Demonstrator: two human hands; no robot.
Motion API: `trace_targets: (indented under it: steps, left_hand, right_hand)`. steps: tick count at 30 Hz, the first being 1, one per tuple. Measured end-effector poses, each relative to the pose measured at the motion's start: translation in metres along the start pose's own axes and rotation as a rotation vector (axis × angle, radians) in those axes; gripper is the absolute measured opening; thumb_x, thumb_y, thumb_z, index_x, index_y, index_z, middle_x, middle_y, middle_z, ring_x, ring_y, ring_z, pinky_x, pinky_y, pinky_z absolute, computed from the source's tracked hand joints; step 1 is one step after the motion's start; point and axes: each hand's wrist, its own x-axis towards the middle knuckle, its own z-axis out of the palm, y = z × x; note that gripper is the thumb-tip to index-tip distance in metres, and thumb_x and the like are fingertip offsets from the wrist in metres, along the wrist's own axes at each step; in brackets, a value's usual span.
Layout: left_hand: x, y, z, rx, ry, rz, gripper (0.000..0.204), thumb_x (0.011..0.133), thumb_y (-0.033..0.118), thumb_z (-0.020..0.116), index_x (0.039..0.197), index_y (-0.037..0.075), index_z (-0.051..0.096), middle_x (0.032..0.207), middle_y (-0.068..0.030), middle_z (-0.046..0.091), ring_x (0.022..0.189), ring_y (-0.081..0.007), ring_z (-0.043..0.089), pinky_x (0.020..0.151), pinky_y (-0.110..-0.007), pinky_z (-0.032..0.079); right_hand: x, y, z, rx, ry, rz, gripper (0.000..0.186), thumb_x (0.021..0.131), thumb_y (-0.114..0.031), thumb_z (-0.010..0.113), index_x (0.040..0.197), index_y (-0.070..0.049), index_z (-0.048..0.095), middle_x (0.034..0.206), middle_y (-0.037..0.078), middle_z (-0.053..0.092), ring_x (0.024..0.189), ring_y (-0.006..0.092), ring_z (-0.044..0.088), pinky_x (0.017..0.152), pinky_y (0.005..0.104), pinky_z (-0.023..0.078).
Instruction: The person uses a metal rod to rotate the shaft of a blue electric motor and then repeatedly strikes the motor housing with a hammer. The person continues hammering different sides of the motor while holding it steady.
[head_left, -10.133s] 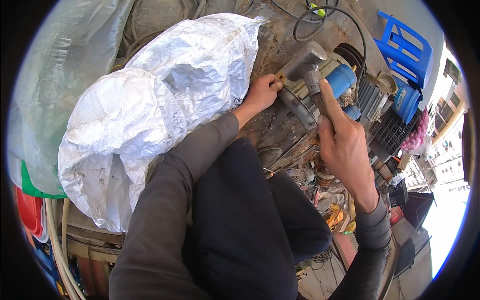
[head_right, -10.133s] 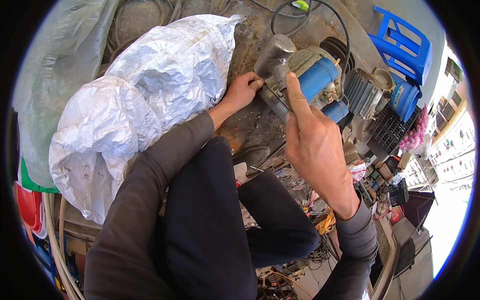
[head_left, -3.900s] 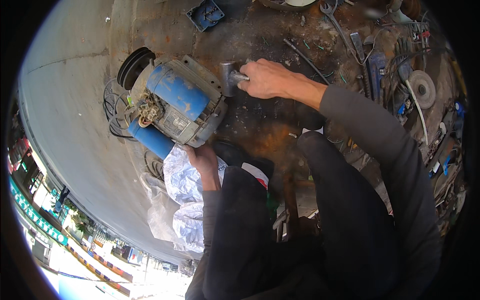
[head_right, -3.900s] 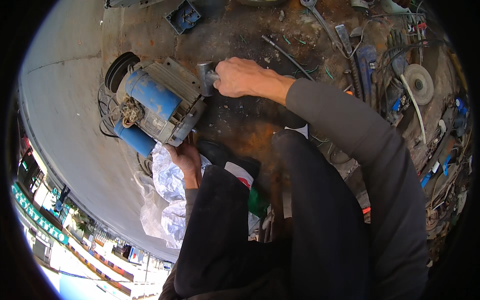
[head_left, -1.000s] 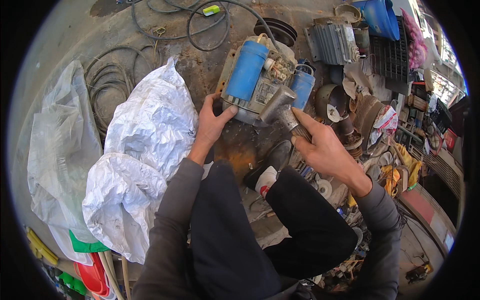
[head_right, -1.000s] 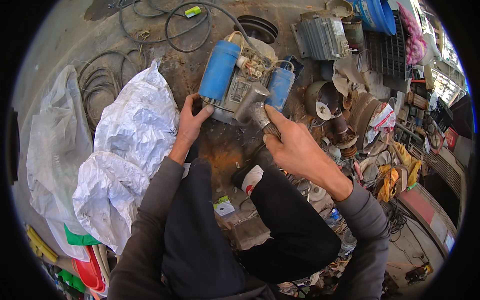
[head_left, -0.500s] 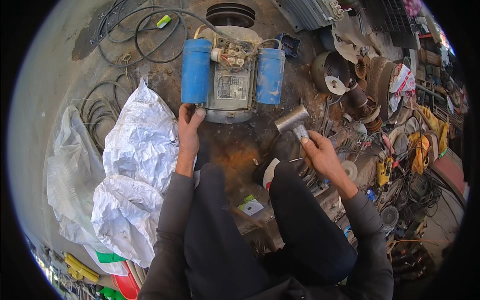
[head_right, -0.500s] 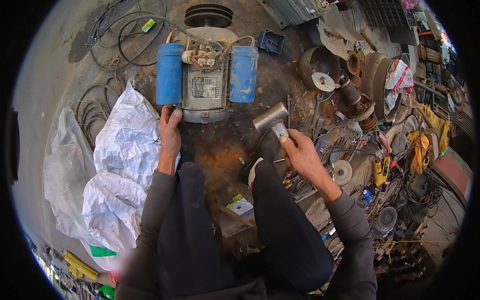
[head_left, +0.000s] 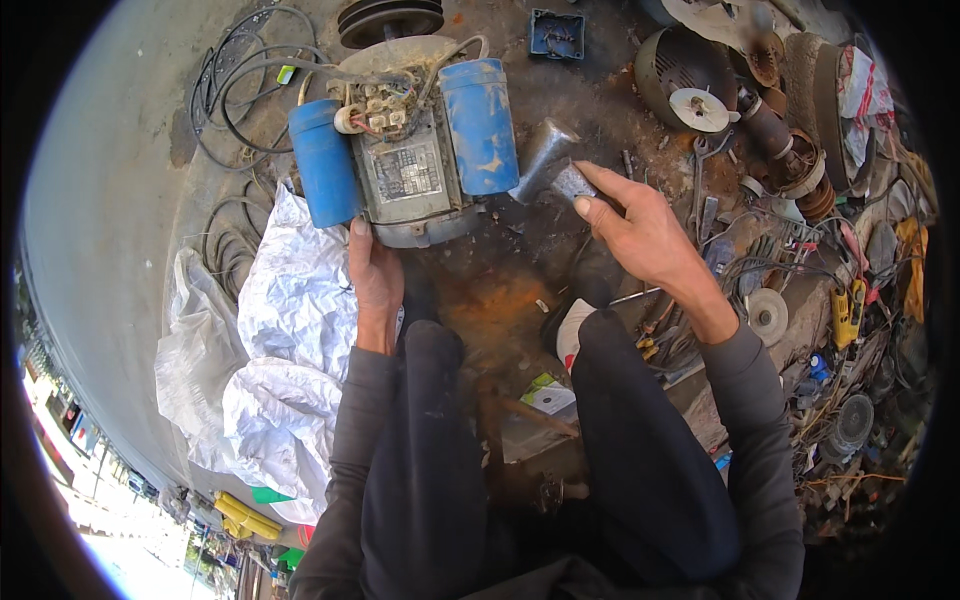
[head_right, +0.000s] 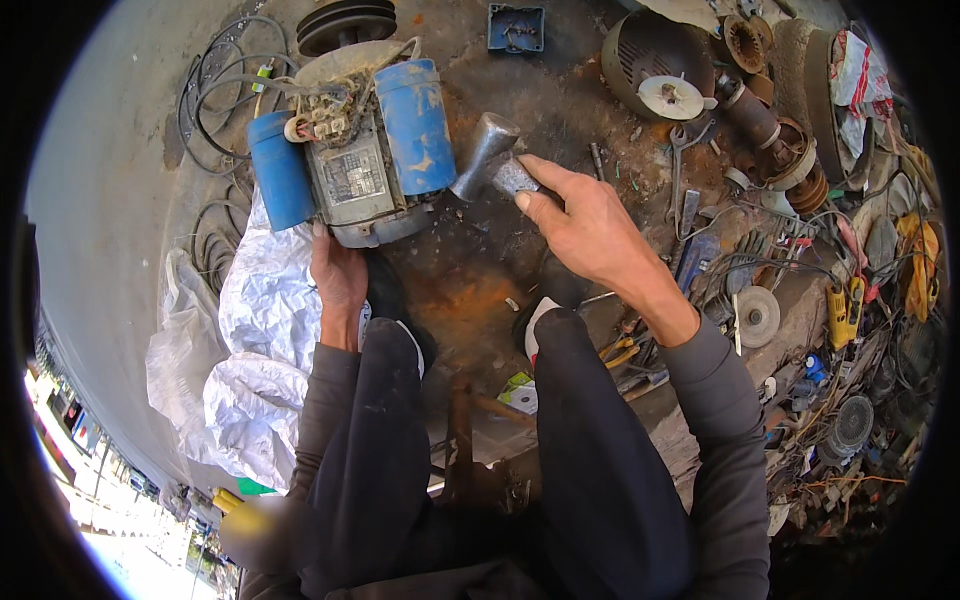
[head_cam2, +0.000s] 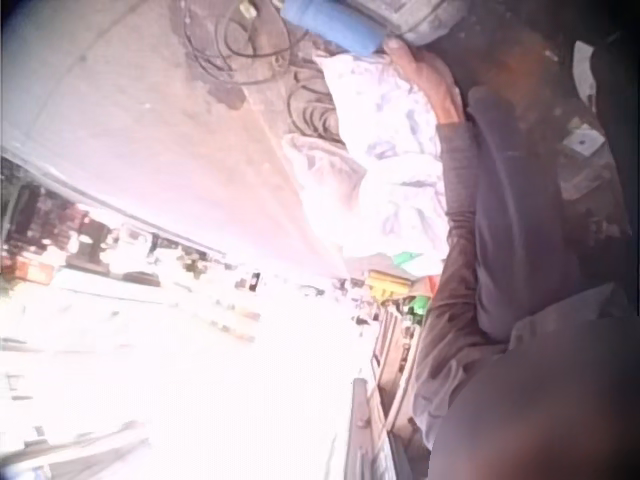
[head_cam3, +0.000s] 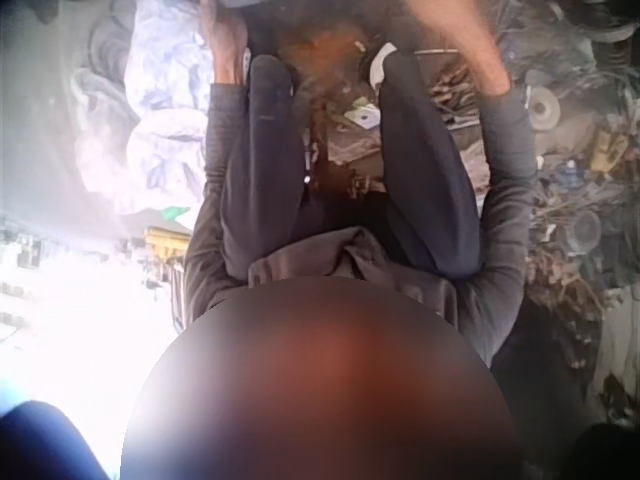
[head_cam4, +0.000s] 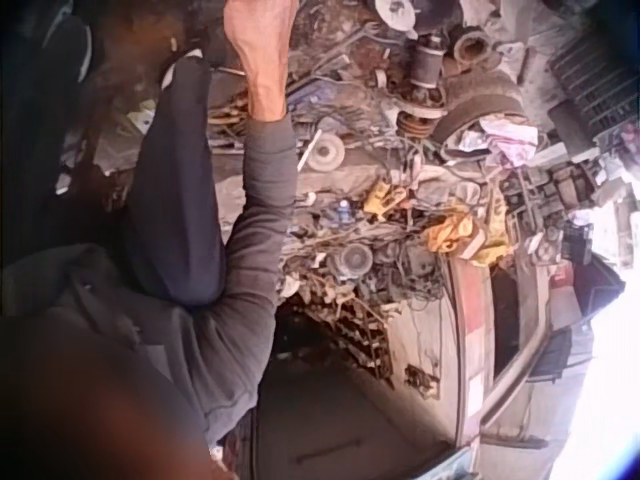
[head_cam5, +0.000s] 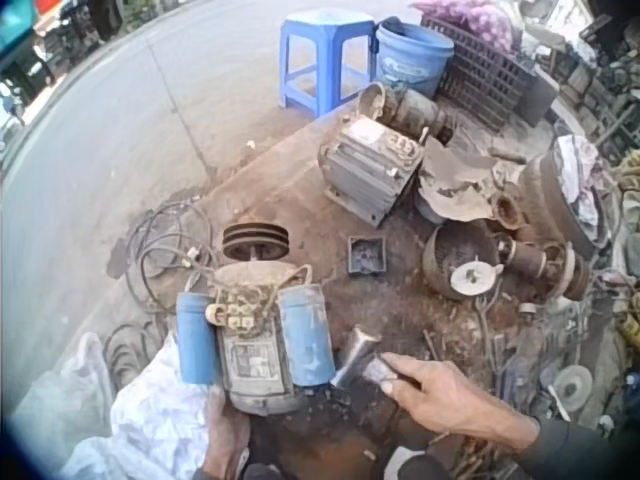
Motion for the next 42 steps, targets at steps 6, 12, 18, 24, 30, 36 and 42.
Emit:
trace_targets:
  steps: [6,12,18,24,30,36,42]
  left_hand:
    - [0.001,-0.001,0.001,0.002,0.02,0.018,0.065,0.108,0.042,0.061,0.157,0.003,0.047,0.16,-0.0077,0.052,0.149,-0.0228,0.045,0.127,-0.042,0.029]
    - [0.003,0.0,-0.002,0.033,-0.016,0.015,0.068,0.108,0.043,0.061,0.16,0.003,0.043,0.162,-0.0081,0.05,0.149,-0.0238,0.044,0.128,-0.043,0.028]
    - [0.001,0.001,0.002,0.024,-0.053,0.044,0.071,0.107,0.044,0.06,0.16,0.002,0.041,0.162,-0.009,0.049,0.15,-0.0255,0.044,0.128,-0.042,0.027]
    - [0.004,0.0,0.003,0.06,-0.014,0.05,0.069,0.109,0.047,0.057,0.16,0.003,0.042,0.161,-0.0098,0.051,0.149,-0.0262,0.046,0.126,-0.044,0.031]
    - [0.002,0.001,-0.006,0.081,-0.044,0.041,0.072,0.108,0.05,0.059,0.161,0.005,0.042,0.161,-0.0092,0.051,0.148,-0.0261,0.047,0.126,-0.044,0.032]
    - [0.004,-0.004,-0.013,0.076,-0.002,0.045,0.063,0.106,0.045,0.062,0.153,0.005,0.051,0.155,-0.0079,0.057,0.143,-0.0233,0.051,0.124,-0.041,0.034]
    - [0.003,-0.012,-0.019,-0.014,0.079,0.031,0.049,0.103,0.034,0.073,0.133,-0.002,0.059,0.122,-0.0045,0.063,0.113,-0.0134,0.054,0.106,-0.032,0.039]
  right_hand:
    - [-0.008,-0.004,0.01,-0.018,-0.033,-0.021,0.048,0.105,-0.022,0.064,0.147,0.001,0.059,0.118,0.032,0.073,0.111,0.0466,0.071,0.096,0.0436,0.054]
    - [-0.005,-0.007,0.003,0.024,0.156,-0.055,0.043,0.105,-0.021,0.063,0.144,-0.001,0.061,0.108,0.03,0.073,0.101,0.0443,0.073,0.088,0.0447,0.054]
    - [-0.01,-0.009,0.018,-0.047,-0.027,-0.025,0.041,0.105,-0.02,0.062,0.141,0.0,0.061,0.097,0.033,0.071,0.098,0.0526,0.069,0.083,0.0486,0.053]
    - [-0.009,0.004,0.016,0.066,0.177,0.007,0.044,0.105,-0.02,0.063,0.144,0.0,0.06,0.109,0.032,0.072,0.103,0.0468,0.073,0.088,0.0459,0.055]
    - [-0.016,-0.002,0.028,0.002,0.008,-0.021,0.047,0.104,-0.022,0.064,0.145,0.0,0.058,0.098,0.031,0.072,0.095,0.0492,0.071,0.087,0.0449,0.055]
    - [-0.043,0.004,0.023,0.004,-0.126,0.181,0.054,0.104,-0.017,0.063,0.153,0.004,0.05,0.104,0.024,0.073,0.095,0.0301,0.073,0.087,0.0375,0.055]
    - [-0.069,-0.112,0.007,0.186,-0.315,0.19,0.067,0.103,-0.002,0.061,0.165,0.002,0.035,0.08,0.005,0.059,0.065,0.0089,0.058,0.059,0.03,0.05]
